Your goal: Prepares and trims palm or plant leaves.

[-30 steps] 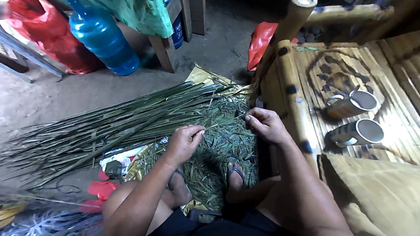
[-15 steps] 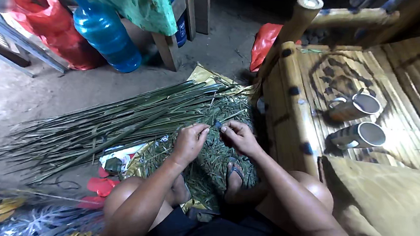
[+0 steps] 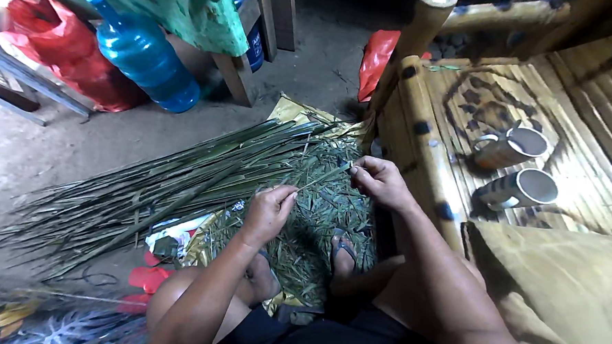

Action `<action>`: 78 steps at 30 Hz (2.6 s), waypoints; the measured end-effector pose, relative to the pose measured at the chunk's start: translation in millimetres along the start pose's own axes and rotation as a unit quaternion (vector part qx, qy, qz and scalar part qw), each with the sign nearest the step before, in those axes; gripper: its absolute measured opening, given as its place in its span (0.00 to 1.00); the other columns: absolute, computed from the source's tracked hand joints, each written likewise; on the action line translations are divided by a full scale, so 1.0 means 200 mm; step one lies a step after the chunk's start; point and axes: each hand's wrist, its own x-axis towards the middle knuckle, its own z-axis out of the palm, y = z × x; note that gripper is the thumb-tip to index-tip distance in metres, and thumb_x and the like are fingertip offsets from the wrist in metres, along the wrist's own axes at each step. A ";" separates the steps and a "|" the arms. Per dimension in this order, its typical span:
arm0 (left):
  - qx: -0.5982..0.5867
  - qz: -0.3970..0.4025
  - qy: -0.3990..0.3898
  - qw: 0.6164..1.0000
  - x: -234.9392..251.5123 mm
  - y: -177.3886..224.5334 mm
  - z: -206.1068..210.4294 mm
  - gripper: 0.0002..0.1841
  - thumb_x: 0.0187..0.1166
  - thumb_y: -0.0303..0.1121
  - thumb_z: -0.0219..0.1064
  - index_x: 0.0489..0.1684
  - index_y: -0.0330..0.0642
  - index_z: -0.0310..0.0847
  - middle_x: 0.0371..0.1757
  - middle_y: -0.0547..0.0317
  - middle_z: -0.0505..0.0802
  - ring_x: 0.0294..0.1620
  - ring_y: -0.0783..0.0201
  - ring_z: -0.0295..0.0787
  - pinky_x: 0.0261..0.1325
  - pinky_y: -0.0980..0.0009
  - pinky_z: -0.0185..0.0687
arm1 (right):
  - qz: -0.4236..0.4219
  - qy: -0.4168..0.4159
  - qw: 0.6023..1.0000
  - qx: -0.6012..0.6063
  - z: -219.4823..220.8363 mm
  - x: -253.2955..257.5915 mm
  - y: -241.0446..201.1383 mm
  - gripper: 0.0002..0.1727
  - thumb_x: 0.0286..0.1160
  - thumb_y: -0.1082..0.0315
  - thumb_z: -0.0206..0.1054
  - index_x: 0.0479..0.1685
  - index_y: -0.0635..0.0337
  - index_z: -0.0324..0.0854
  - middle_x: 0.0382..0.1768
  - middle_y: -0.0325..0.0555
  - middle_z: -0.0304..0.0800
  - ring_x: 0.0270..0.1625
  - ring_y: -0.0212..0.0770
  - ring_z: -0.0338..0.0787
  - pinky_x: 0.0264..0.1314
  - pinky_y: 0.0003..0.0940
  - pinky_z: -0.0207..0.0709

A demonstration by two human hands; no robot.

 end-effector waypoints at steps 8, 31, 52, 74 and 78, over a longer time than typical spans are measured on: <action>0.066 -0.008 -0.026 0.997 -0.07 -0.07 -0.10 0.12 0.86 0.32 0.61 0.50 0.41 0.93 0.44 0.54 0.96 0.44 0.59 0.94 0.53 0.56 0.90 | 0.016 -0.015 0.997 -0.071 -0.15 0.03 0.08 0.14 0.86 0.63 0.58 0.42 0.62 0.86 0.23 0.41 0.85 0.20 0.31 0.81 0.23 0.30 0.80; -0.144 -0.084 -0.059 0.984 0.04 0.06 -0.01 0.10 0.86 0.31 0.63 0.50 0.40 0.91 0.36 0.63 0.94 0.34 0.74 0.90 0.43 0.74 0.89 | -0.052 0.028 0.994 0.089 0.08 -0.01 0.00 0.13 0.88 0.62 0.58 0.43 0.60 0.84 0.26 0.41 0.88 0.20 0.31 0.82 0.20 0.27 0.79; -0.155 -0.092 -0.057 0.982 0.03 0.10 0.01 0.10 0.87 0.32 0.63 0.39 0.41 0.90 0.30 0.64 0.92 0.30 0.75 0.87 0.38 0.75 0.85 | -0.013 -0.072 0.985 0.158 0.35 -0.05 -0.01 0.14 0.87 0.64 0.60 0.38 0.63 0.83 0.27 0.40 0.90 0.24 0.31 0.86 0.29 0.28 0.84; -0.032 -0.058 0.011 0.998 -0.04 -0.04 -0.12 0.08 0.83 0.32 0.66 0.44 0.41 0.92 0.40 0.59 0.95 0.41 0.71 0.92 0.52 0.68 0.89 | -0.026 0.040 0.999 0.007 -0.13 0.02 0.00 0.12 0.86 0.63 0.58 0.43 0.60 0.83 0.23 0.37 0.85 0.19 0.30 0.81 0.22 0.27 0.80; -0.034 -0.035 0.016 0.999 -0.03 0.00 -0.07 0.09 0.83 0.31 0.66 0.44 0.39 0.92 0.41 0.57 0.95 0.43 0.68 0.92 0.54 0.66 0.89 | 0.013 -0.009 0.996 0.092 0.17 -0.03 -0.03 0.13 0.86 0.63 0.57 0.44 0.62 0.83 0.26 0.41 0.88 0.21 0.33 0.85 0.25 0.31 0.85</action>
